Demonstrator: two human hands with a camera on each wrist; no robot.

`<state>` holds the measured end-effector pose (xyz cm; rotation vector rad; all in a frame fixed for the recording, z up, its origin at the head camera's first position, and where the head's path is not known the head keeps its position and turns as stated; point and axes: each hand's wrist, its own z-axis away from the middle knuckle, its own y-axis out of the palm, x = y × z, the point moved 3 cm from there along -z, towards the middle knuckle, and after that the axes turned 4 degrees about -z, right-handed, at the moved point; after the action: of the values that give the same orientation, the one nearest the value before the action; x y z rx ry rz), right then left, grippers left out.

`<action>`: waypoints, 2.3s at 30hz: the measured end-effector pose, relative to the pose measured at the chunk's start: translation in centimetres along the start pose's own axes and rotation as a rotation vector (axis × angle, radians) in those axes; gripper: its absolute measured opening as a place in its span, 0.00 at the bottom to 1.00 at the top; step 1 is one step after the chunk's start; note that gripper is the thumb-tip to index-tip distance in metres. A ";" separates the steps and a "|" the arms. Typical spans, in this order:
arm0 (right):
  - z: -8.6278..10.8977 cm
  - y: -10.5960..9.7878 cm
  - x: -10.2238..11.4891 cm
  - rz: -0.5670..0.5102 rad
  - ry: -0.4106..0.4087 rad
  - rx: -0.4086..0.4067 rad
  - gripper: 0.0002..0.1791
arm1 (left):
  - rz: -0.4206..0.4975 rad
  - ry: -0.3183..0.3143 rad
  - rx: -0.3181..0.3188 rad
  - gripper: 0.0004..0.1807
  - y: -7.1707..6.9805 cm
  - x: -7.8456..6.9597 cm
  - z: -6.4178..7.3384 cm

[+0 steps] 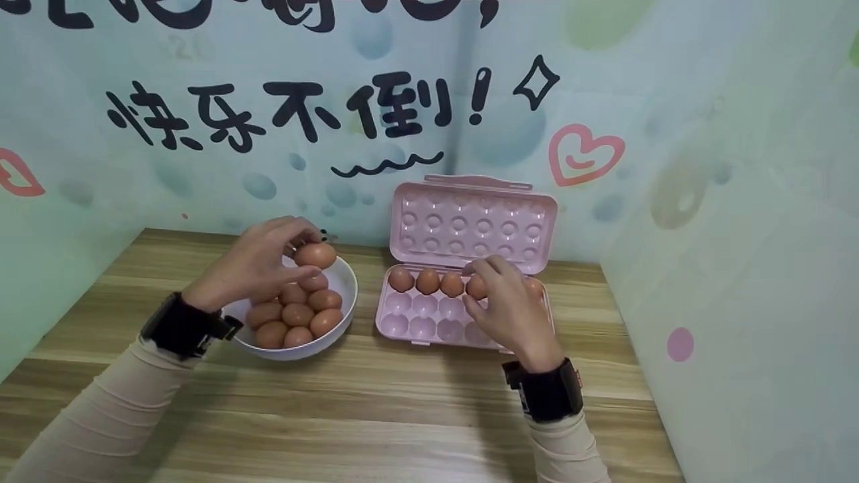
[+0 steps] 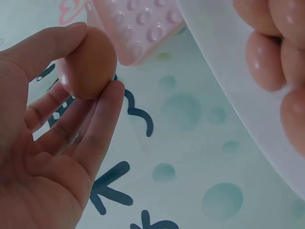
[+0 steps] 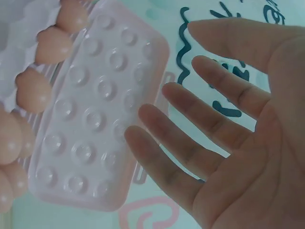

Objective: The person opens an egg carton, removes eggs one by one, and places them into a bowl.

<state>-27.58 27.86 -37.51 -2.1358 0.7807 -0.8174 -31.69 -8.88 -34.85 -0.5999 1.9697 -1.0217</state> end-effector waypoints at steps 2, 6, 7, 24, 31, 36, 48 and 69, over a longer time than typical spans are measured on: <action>0.5 -0.1 -0.6 0.011 -0.010 -0.008 0.16 | -0.019 -0.015 0.027 0.17 -0.2 0.7 -0.3; 1.1 -0.1 -1.6 0.021 -0.002 -0.010 0.15 | -0.061 -0.058 0.086 0.15 -0.1 2.5 -0.7; 1.1 -0.1 -1.8 0.019 0.005 -0.008 0.15 | -0.071 -0.070 0.105 0.15 0.0 2.9 -0.8; 1.3 -0.4 -2.5 0.025 0.049 0.015 0.14 | -0.286 -0.133 0.218 0.09 1.5 7.4 -0.9; 1.1 -0.3 -2.4 0.025 0.007 0.006 0.14 | -0.340 -0.164 0.223 0.10 2.1 7.7 -0.6; 1.0 -0.3 -2.5 0.013 0.007 0.009 0.14 | -0.332 -0.170 0.222 0.12 2.3 7.5 -0.5; 1.0 -0.5 -3.0 0.026 0.030 0.021 0.15 | -0.258 -0.175 0.215 0.14 1.5 4.7 0.0; 1.8 1.5 -5.6 -0.016 0.141 0.157 0.16 | -0.127 0.154 0.066 0.17 5.5 -4.2 1.6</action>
<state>-30.09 31.75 -41.39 -1.9642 0.7468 -1.0130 -28.26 -3.55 -38.01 -0.6330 2.0430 -1.2383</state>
